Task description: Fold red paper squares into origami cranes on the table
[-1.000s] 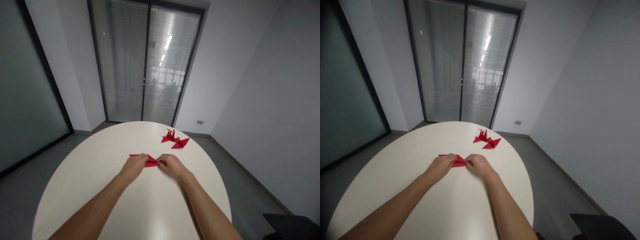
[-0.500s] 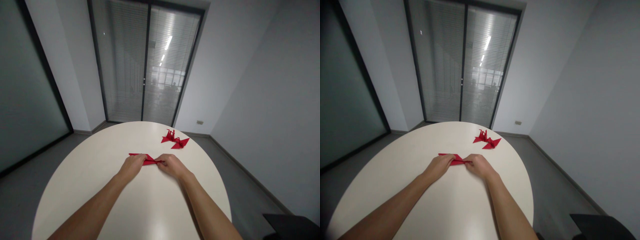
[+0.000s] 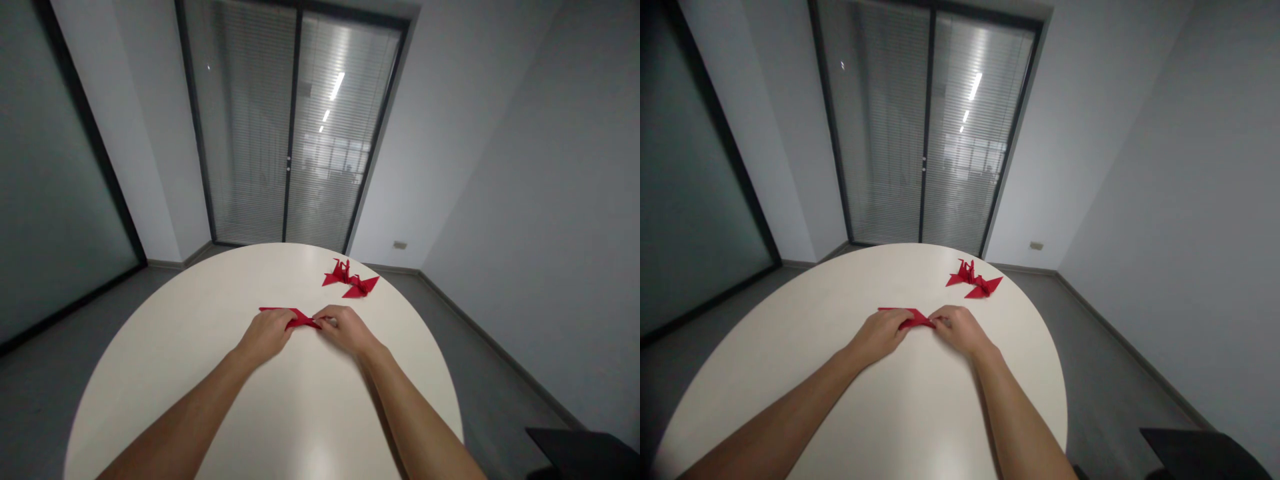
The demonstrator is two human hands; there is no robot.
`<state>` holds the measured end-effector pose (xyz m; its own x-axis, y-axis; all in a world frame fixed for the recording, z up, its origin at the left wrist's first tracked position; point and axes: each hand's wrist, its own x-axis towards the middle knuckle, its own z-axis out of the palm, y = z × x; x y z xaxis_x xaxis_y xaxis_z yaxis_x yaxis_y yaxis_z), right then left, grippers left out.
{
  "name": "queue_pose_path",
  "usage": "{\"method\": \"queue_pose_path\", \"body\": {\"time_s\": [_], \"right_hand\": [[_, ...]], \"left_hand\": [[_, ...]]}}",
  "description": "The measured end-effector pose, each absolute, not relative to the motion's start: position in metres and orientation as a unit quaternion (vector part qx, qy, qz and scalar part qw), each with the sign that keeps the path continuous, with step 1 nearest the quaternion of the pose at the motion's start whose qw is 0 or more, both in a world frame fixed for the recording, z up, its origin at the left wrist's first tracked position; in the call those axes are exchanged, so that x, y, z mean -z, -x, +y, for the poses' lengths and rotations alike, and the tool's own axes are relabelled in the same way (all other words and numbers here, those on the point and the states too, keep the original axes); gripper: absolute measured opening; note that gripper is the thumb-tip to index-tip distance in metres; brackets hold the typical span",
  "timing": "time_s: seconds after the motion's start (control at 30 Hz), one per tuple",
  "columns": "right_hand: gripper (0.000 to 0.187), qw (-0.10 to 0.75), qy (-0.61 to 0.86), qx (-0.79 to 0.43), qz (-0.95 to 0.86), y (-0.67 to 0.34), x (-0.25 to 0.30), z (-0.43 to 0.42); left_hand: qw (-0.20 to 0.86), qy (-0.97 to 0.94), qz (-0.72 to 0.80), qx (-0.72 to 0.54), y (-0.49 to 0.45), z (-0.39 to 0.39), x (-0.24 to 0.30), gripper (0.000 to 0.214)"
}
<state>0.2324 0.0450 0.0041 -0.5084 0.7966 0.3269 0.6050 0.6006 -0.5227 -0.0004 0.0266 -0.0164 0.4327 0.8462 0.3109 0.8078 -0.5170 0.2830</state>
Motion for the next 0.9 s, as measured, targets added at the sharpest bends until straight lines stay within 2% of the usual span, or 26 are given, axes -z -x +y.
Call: {"method": "queue_pose_path", "body": {"time_s": [0.2,0.33,0.57,0.73,0.9], "right_hand": [[0.025,0.298,0.418,-0.201,-0.834,-0.234,-0.005,0.042],[0.052,0.282,0.417,-0.214,-0.837,-0.236,0.0,0.043],[0.027,0.307,0.411,-0.236,-0.825,-0.232,-0.001,0.044],[0.023,0.332,0.418,-0.279,-0.798,-0.233,0.002,0.05],[0.028,0.36,0.439,-0.403,-0.718,-0.235,0.011,0.057]], "left_hand": [[0.041,-0.827,0.522,-0.207,0.0,0.029,0.016,0.029],[0.031,-0.817,0.538,-0.206,0.001,0.03,0.015,0.028],[0.0,-0.826,0.515,-0.228,0.001,0.026,0.01,0.023],[-0.006,-0.823,0.519,-0.231,-0.001,0.021,0.002,0.024],[0.012,-0.804,0.538,-0.251,0.001,0.02,0.001,0.026]]}}
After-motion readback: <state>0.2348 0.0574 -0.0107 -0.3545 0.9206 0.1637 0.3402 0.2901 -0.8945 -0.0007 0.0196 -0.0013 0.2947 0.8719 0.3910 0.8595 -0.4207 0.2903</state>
